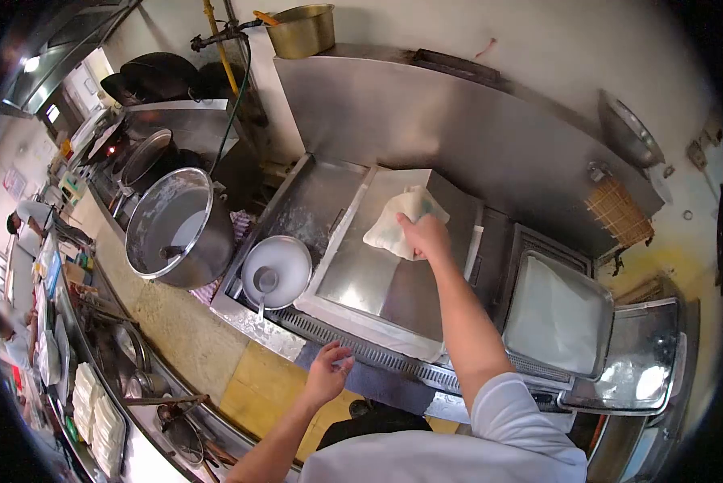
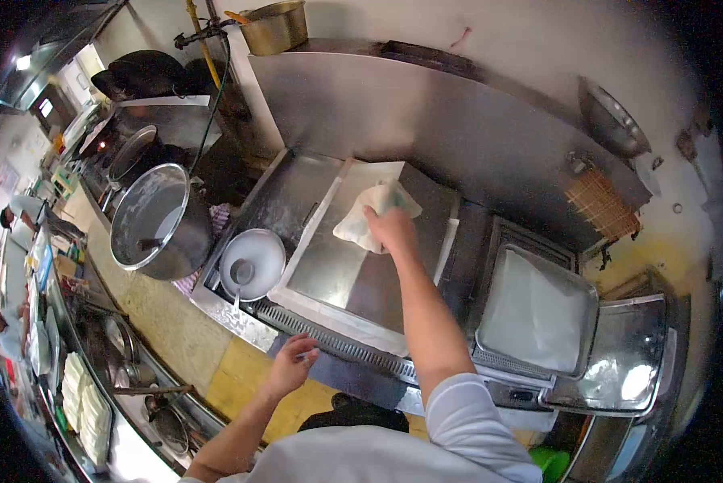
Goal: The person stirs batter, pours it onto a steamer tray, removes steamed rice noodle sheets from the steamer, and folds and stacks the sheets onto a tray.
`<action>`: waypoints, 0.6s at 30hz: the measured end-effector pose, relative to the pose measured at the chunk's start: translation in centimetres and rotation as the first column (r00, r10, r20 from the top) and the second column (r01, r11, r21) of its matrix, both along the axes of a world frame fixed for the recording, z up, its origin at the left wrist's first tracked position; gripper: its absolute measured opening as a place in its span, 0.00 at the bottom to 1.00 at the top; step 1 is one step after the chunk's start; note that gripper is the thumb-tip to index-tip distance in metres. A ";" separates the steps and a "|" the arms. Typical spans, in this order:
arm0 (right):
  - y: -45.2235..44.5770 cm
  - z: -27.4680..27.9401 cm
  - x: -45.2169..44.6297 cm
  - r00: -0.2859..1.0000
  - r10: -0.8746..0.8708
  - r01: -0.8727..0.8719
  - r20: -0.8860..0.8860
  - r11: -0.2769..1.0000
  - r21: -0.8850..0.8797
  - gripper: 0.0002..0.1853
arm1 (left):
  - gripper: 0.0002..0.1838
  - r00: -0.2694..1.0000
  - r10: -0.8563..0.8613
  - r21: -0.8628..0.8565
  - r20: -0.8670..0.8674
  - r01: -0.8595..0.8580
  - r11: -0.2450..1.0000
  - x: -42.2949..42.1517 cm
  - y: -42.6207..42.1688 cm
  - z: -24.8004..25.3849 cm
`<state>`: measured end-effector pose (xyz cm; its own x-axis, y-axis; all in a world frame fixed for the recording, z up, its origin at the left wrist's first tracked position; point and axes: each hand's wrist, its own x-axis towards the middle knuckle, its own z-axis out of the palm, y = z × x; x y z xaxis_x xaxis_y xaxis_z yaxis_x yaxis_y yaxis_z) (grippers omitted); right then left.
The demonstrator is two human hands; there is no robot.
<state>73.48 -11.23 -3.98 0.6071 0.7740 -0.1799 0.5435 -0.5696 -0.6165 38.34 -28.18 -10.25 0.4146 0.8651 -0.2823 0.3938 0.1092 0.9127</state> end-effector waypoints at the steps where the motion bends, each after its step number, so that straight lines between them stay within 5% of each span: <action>1: 1.0 -0.2 0.1 1.000 -0.010 0.010 -0.003 1.000 -0.018 0.32 | 0.15 1.000 -0.006 0.014 -0.018 0.006 1.000 0.3 0.3 -0.1; 3: 1.8 -1.1 -0.2 0.991 -0.053 0.047 0.123 0.998 0.052 0.29 | 0.15 0.998 -0.024 0.040 -0.051 0.026 0.999 0.5 0.8 0.0; 9: 1.8 0.0 -2.8 0.975 -0.219 0.217 0.037 0.974 0.066 0.25 | 0.14 0.995 0.079 -0.038 0.062 -0.077 0.996 -0.8 1.3 -2.0; 18: 1.4 -1.1 -4.0 0.931 -0.339 0.304 0.133 0.925 0.230 0.22 | 0.14 0.977 0.160 0.109 0.138 -0.176 0.978 -6.4 1.5 -0.7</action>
